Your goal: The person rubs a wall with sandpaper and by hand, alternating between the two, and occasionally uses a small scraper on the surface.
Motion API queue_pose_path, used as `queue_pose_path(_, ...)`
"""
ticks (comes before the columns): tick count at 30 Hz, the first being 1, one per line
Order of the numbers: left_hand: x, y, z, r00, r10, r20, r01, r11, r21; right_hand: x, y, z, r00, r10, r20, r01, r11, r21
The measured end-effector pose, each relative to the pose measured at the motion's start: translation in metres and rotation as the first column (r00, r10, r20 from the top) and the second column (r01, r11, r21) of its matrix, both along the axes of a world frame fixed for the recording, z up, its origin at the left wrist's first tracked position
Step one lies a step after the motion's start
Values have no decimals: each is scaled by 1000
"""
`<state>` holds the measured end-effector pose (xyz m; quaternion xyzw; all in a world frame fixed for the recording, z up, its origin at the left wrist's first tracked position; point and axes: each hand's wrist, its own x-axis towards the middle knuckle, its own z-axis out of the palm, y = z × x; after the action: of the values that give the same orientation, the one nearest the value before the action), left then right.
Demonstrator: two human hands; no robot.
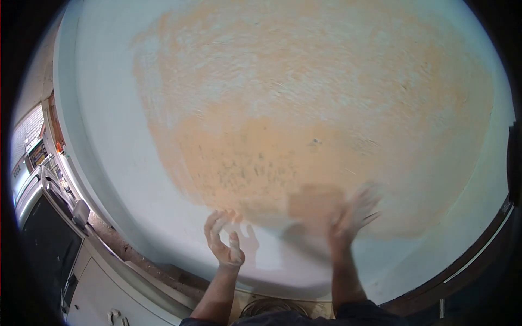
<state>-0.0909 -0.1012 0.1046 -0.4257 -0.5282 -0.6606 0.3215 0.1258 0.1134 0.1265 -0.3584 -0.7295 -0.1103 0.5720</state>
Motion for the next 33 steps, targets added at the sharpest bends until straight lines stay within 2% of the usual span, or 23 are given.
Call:
queue_pose_path(1,-7,-3,-3,999,-12,-32,11,999,-35,-17,-19,-24,989,51,136,-50,999,-8)
queue_pose_path(3,-23,-12,-4,999,-22,-32,20,999,-43,-31,-30,-73,959,-47,278,41,999,28)
queue_pose_path(4,-26,-16,-2,999,-26,-36,23,997,-79,-22,-25,-72,957,-59,284,47,998,47)
queue_pose_path(6,-47,-26,1,1000,-11,12,11,1000,-6,-3,-7,-40,991,-133,29,134,991,-18)
queue_pose_path(8,-70,-42,5,1000,17,22,-15,998,-66,-5,-2,32,961,-112,-251,79,987,-136)
queue_pose_path(10,-80,-38,6,998,27,61,-23,998,-52,-22,9,73,967,-87,-239,23,966,-258)
queue_pose_path(12,-84,-26,11,1000,-2,-6,1,998,-59,-97,22,90,994,90,-58,-85,992,94)
queue_pose_path(14,-87,-19,23,999,-12,-33,9,995,-100,-168,-87,141,926,52,374,-106,986,125)
queue_pose_path(16,-91,-21,36,996,-1,-93,-20,973,-230,-203,-114,148,837,161,523,-247,964,98)
queue_pose_path(17,-103,-17,44,996,-74,-59,56,962,-266,-201,-112,161,852,155,500,-227,970,86)
queue_pose_path(19,-140,-28,71,986,-63,-151,24,968,-251,-184,-92,202,934,126,334,-205,955,215)
queue_pose_path(20,-147,-19,93,977,-27,-209,-15,980,-197,-169,-40,220,979,-91,183,12,920,391)
queue_pose_path(21,-161,-11,113,977,-24,-213,-14,984,-177,-170,3,233,960,-279,-7,242,817,523)
queue_pose_path(22,-173,-7,131,966,-47,-253,15,991,-130,-183,-14,255,958,-286,-11,249,816,521)
queue_pose_path(24,-185,-3,155,948,-84,-307,50,992,-116,-224,-78,281,1000,-22,19,12,920,391)
queue_pose_path(25,-188,2,169,938,-96,-333,73,994,-81,-248,-97,266,969,76,237,-163,913,375)
queue_pose_path(26,-189,6,181,926,-104,-364,98,995,-35,-264,-108,256,883,161,440,-328,883,335)
queue_pose_path(27,-192,8,191,914,-104,-392,103,994,-24,-264,-105,265,897,150,416,-313,880,357)
queue_pose_path(29,-195,0,202,906,-112,-408,110,994,-28,-250,-97,274,833,32,552,-345,810,474)
queue_pose_path(30,-196,-5,205,899,-130,-419,121,991,-49,-237,-96,292,842,33,539,-329,823,463)
queue_pose_path(32,-196,-7,220,903,-131,-409,116,991,-62,-214,-92,347,948,-206,241,59,861,506)
queue_pose_path(33,-195,-6,233,899,-133,-418,119,991,-58,-223,-95,357,950,-211,232,66,858,509)
